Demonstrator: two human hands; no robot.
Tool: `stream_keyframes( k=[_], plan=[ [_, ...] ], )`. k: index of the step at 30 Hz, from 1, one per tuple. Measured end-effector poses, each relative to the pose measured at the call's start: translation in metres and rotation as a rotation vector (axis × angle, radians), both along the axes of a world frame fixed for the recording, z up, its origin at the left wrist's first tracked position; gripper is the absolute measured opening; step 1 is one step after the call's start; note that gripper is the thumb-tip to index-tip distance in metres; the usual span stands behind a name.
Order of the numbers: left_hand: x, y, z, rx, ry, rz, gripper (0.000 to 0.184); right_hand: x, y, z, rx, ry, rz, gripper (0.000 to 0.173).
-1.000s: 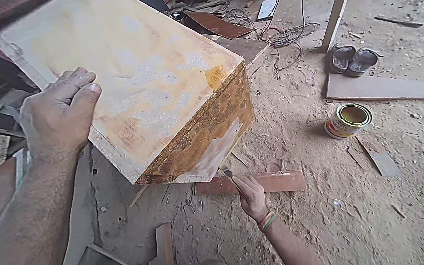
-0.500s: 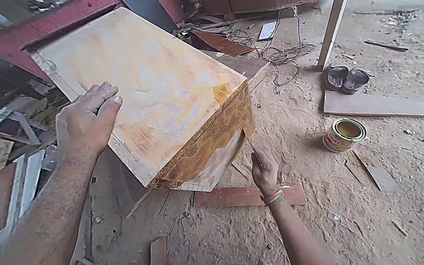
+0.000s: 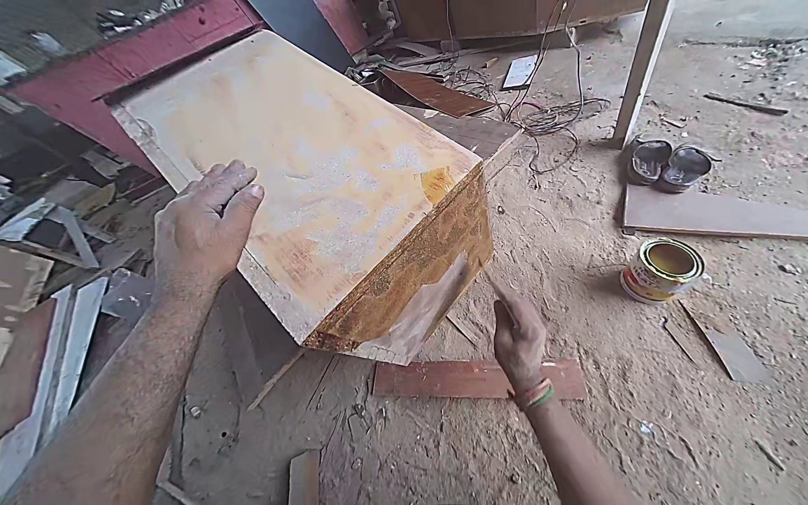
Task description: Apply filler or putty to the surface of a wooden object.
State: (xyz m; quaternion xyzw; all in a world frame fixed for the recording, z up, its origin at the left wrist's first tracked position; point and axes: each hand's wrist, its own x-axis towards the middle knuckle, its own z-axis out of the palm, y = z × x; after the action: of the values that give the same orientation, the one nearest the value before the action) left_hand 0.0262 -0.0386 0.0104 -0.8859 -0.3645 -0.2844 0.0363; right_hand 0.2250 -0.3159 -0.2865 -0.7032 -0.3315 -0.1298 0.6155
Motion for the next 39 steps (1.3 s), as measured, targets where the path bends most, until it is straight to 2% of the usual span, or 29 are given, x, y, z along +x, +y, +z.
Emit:
stream_keyframes(
  k=[2, 5, 10, 13, 16, 20, 23, 26, 30, 32, 34, 39],
  plan=[
    [0.001, -0.001, 0.0, 0.004, -0.01, -0.003, 0.06, 0.031, 0.013, 0.031, -0.013, 0.021, -0.04, 0.029],
    [0.001, -0.002, 0.001, 0.013, -0.01, -0.012, 0.06, 0.023, 0.026, 0.038, -0.018, -0.017, -0.047, 0.031],
    [0.003, -0.002, -0.001, 0.01, -0.038, -0.007, 0.058, -0.071, 0.015, -0.018, 0.035, -0.19, 0.079, 0.032],
    [0.002, -0.003, -0.002, -0.005, -0.051, -0.003, 0.057, -0.109, 0.001, -0.049, -0.031, -0.258, 0.169, 0.033],
    [0.002, -0.003, -0.002, -0.003, -0.073, -0.011, 0.058, -0.075, -0.006, -0.037, -0.013, -0.205, 0.173, 0.031],
    [0.001, -0.002, -0.003, -0.006, -0.046, -0.011, 0.059, 0.011, 0.007, 0.032, 0.022, -0.047, 0.008, 0.028],
    [0.001, -0.002, -0.002, -0.001, -0.041, -0.009, 0.058, 0.031, 0.026, 0.053, 0.063, -0.036, -0.041, 0.03],
    [0.001, -0.001, -0.002, 0.01, -0.048, -0.012, 0.057, -0.008, 0.023, 0.036, 0.095, -0.141, 0.025, 0.032],
    [0.0, 0.003, -0.004, 0.002, -0.056, -0.016, 0.059, -0.084, 0.004, -0.018, 0.016, -0.271, 0.171, 0.036],
    [0.0, 0.0, -0.003, 0.004, -0.051, -0.018, 0.059, -0.095, -0.004, -0.037, -0.037, -0.322, 0.223, 0.039],
    [0.0, -0.001, -0.003, 0.012, -0.052, -0.018, 0.059, -0.078, -0.009, -0.036, -0.034, -0.307, 0.221, 0.035],
    [-0.002, 0.004, -0.004, -0.001, -0.037, -0.026, 0.059, 0.017, 0.007, 0.024, 0.004, -0.043, 0.015, 0.029]
  ],
)
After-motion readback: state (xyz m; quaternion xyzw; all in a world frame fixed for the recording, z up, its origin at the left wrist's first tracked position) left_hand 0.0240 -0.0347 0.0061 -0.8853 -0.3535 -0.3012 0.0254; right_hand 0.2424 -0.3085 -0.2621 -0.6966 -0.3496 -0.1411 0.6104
